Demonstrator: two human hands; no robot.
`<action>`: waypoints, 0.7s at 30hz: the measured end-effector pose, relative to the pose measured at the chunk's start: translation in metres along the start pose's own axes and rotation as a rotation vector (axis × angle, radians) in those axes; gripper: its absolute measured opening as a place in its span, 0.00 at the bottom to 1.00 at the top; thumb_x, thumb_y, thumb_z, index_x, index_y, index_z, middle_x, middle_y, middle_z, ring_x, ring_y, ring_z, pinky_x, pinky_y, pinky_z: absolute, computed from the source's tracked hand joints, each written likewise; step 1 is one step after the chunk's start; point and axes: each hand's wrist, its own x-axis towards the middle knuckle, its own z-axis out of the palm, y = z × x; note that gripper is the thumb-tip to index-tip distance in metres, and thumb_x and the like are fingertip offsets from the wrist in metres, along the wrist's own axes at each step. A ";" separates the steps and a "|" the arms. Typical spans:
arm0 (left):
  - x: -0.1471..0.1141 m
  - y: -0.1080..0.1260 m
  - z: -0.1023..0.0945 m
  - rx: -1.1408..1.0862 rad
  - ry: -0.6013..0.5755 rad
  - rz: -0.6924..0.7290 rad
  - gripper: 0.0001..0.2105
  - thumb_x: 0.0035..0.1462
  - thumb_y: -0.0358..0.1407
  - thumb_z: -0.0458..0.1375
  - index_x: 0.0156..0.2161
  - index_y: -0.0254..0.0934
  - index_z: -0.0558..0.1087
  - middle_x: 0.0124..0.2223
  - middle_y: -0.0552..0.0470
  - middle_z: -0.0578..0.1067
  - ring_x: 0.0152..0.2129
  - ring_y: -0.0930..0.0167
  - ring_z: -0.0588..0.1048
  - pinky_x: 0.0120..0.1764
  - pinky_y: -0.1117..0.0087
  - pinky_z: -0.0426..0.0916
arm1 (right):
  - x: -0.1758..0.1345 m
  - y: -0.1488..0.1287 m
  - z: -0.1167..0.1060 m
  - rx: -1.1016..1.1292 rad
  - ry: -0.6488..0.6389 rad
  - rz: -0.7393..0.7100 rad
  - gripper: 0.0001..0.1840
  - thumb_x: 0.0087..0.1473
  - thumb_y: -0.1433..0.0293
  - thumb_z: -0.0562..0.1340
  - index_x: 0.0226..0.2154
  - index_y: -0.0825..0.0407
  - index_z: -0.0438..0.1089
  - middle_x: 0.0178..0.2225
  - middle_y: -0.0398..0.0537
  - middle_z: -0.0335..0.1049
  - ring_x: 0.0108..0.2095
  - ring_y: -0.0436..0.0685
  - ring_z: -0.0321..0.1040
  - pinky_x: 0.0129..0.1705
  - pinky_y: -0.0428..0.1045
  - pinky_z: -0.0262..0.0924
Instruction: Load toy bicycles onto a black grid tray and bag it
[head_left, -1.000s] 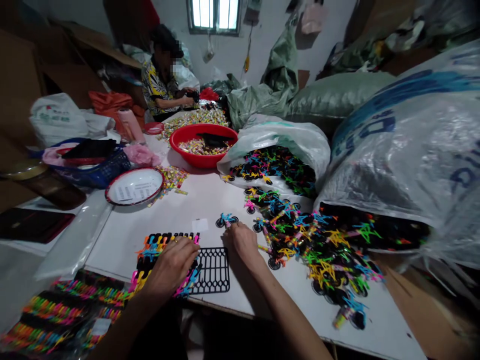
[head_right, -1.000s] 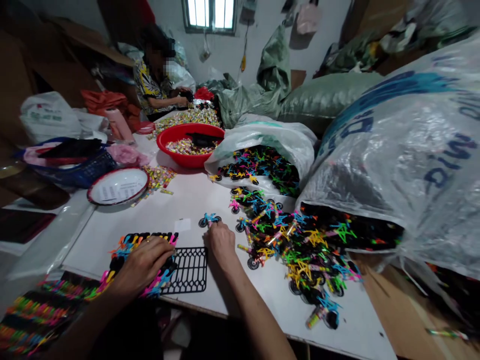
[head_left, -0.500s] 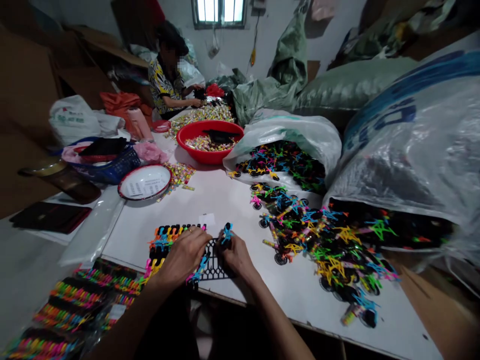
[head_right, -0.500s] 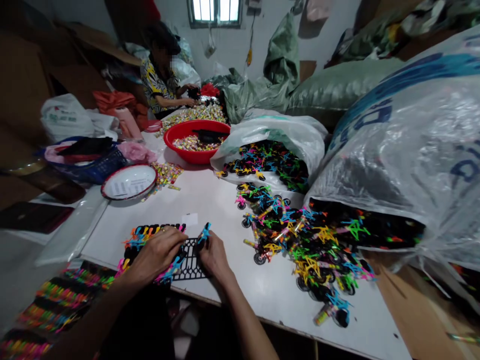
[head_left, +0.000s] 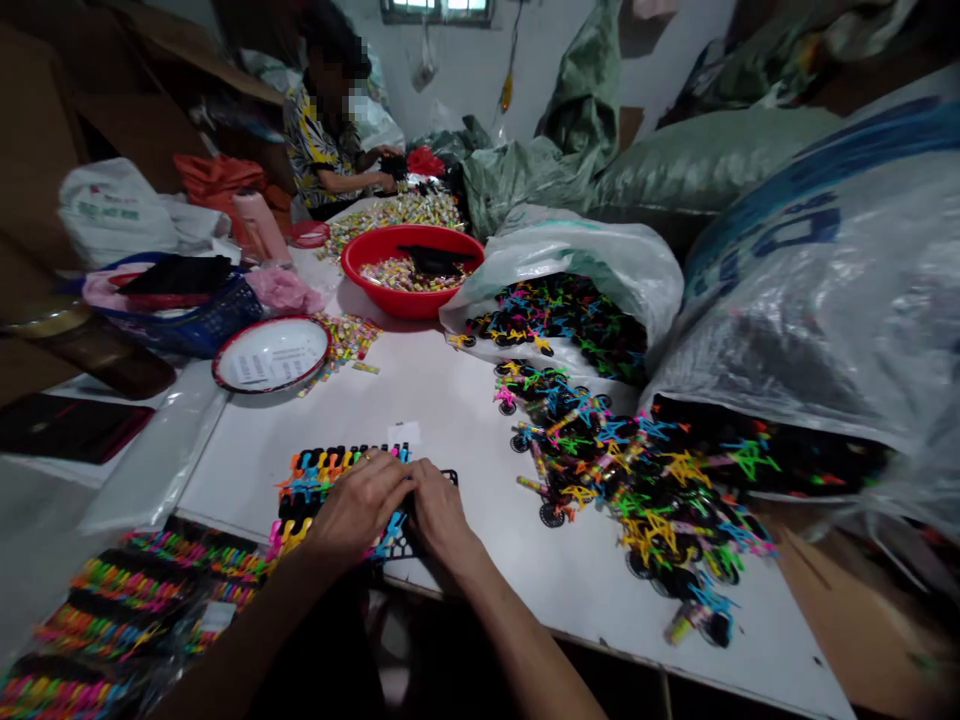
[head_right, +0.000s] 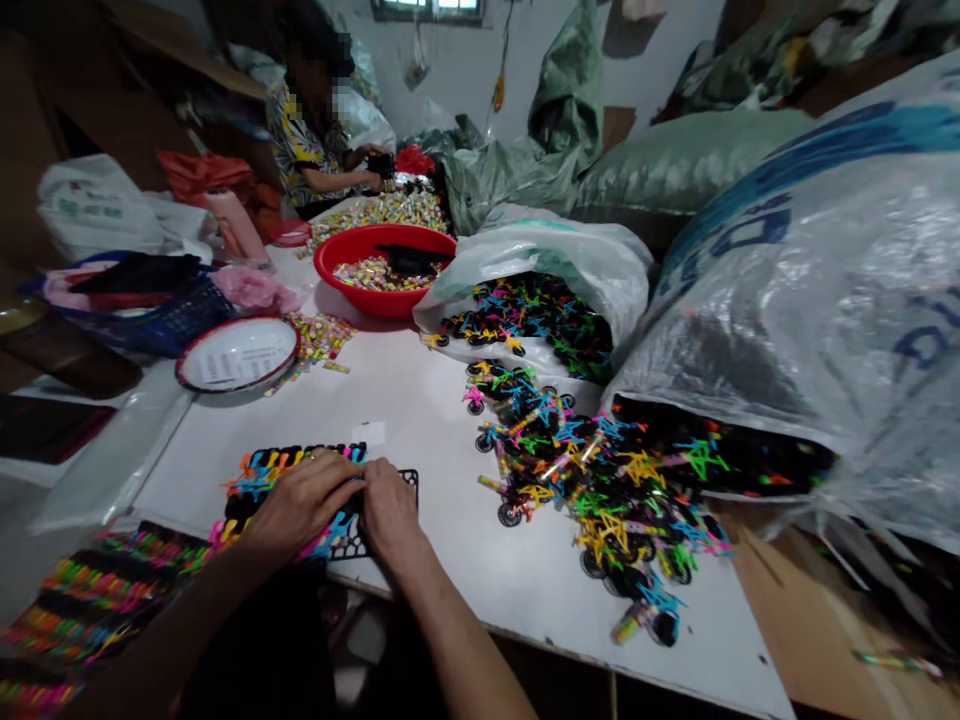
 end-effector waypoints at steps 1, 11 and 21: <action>0.000 0.000 0.001 0.002 -0.001 -0.003 0.07 0.62 0.30 0.51 0.38 0.34 0.71 0.33 0.49 0.74 0.33 0.67 0.71 0.39 0.64 0.67 | 0.000 0.002 -0.002 0.017 -0.007 -0.018 0.14 0.52 0.80 0.51 0.40 0.55 0.64 0.39 0.53 0.67 0.40 0.57 0.64 0.41 0.50 0.60; -0.004 -0.001 0.001 0.009 0.048 0.063 0.08 0.63 0.32 0.50 0.39 0.35 0.72 0.34 0.50 0.76 0.35 0.68 0.72 0.41 0.64 0.68 | 0.064 0.089 -0.107 -0.269 0.164 0.280 0.18 0.53 0.82 0.51 0.43 0.59 0.68 0.44 0.64 0.67 0.42 0.61 0.65 0.43 0.54 0.60; -0.001 0.002 -0.004 -0.015 0.095 0.040 0.08 0.62 0.31 0.51 0.38 0.35 0.73 0.34 0.49 0.78 0.33 0.69 0.75 0.41 0.66 0.69 | 0.055 0.085 -0.068 -0.271 0.157 0.254 0.18 0.50 0.84 0.49 0.40 0.58 0.69 0.41 0.61 0.67 0.38 0.58 0.63 0.39 0.51 0.60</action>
